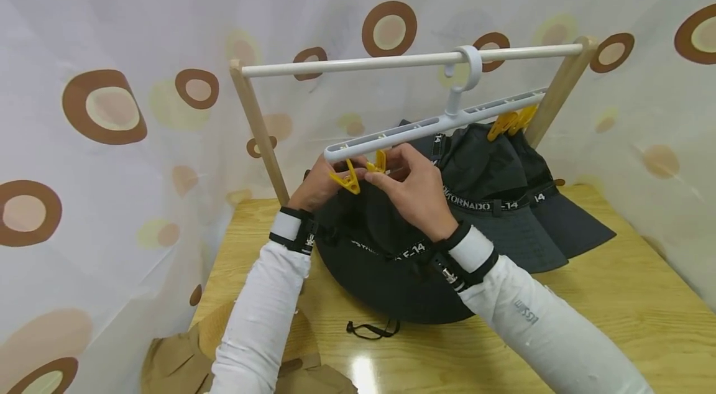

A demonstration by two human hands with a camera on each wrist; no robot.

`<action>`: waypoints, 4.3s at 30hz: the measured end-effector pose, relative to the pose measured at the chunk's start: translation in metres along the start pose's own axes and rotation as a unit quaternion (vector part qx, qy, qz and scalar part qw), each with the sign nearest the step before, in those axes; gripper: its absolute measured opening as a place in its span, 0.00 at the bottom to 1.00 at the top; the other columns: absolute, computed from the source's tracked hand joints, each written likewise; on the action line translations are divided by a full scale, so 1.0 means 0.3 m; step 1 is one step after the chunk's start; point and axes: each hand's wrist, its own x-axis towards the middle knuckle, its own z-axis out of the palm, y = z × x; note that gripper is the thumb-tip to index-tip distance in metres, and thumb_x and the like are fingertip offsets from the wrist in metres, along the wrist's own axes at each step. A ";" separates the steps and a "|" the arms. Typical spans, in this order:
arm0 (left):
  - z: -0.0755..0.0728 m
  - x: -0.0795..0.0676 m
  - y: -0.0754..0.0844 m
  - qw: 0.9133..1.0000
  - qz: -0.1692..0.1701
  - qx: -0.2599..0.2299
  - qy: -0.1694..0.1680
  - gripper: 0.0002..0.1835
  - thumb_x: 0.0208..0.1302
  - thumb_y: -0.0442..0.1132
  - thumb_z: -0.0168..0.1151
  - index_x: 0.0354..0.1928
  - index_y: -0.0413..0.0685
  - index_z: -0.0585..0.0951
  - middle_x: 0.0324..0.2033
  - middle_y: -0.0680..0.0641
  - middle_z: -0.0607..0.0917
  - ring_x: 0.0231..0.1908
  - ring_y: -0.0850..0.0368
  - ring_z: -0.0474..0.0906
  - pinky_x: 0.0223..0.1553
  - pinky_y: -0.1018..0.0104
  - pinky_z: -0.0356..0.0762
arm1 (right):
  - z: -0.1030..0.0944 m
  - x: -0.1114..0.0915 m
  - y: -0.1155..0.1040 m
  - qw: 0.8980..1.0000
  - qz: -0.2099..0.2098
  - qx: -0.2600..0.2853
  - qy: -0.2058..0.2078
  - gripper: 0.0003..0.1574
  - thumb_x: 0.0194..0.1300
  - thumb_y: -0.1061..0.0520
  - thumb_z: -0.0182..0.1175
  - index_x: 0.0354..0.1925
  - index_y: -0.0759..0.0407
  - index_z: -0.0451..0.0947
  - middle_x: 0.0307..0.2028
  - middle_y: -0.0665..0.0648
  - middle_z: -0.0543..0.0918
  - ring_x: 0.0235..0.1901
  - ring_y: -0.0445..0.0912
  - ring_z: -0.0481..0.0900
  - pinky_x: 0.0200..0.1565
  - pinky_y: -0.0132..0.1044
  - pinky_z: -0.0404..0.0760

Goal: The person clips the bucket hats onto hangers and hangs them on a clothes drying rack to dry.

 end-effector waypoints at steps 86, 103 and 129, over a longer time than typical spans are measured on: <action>-0.160 -0.888 0.003 0.842 -0.310 0.432 0.093 0.25 0.73 0.43 0.56 0.64 0.31 0.72 0.63 0.30 0.75 0.64 0.31 0.70 0.63 0.36 0.68 | 0.680 -0.516 -0.009 0.919 -0.006 -0.124 -0.375 0.27 0.63 0.45 0.67 0.57 0.52 0.76 0.57 0.56 0.77 0.55 0.49 0.76 0.46 0.41 0.79; -0.195 -0.887 -0.053 0.815 -0.388 0.422 0.082 0.30 0.73 0.46 0.55 0.64 0.25 0.70 0.60 0.26 0.76 0.60 0.29 0.74 0.57 0.39 0.74 | 0.782 -0.492 0.088 0.933 0.040 -0.130 -0.333 0.22 0.62 0.46 0.66 0.51 0.54 0.79 0.46 0.55 0.79 0.44 0.50 0.77 0.38 0.43 0.73; -0.152 -0.913 -0.101 0.843 -0.338 0.417 0.024 0.24 0.66 0.39 0.63 0.59 0.31 0.76 0.53 0.36 0.83 0.54 0.39 0.80 0.54 0.42 0.76 | 0.819 -0.452 0.163 0.959 0.133 -0.081 -0.238 0.34 0.55 0.55 0.72 0.57 0.65 0.74 0.49 0.65 0.78 0.48 0.59 0.78 0.47 0.51 0.79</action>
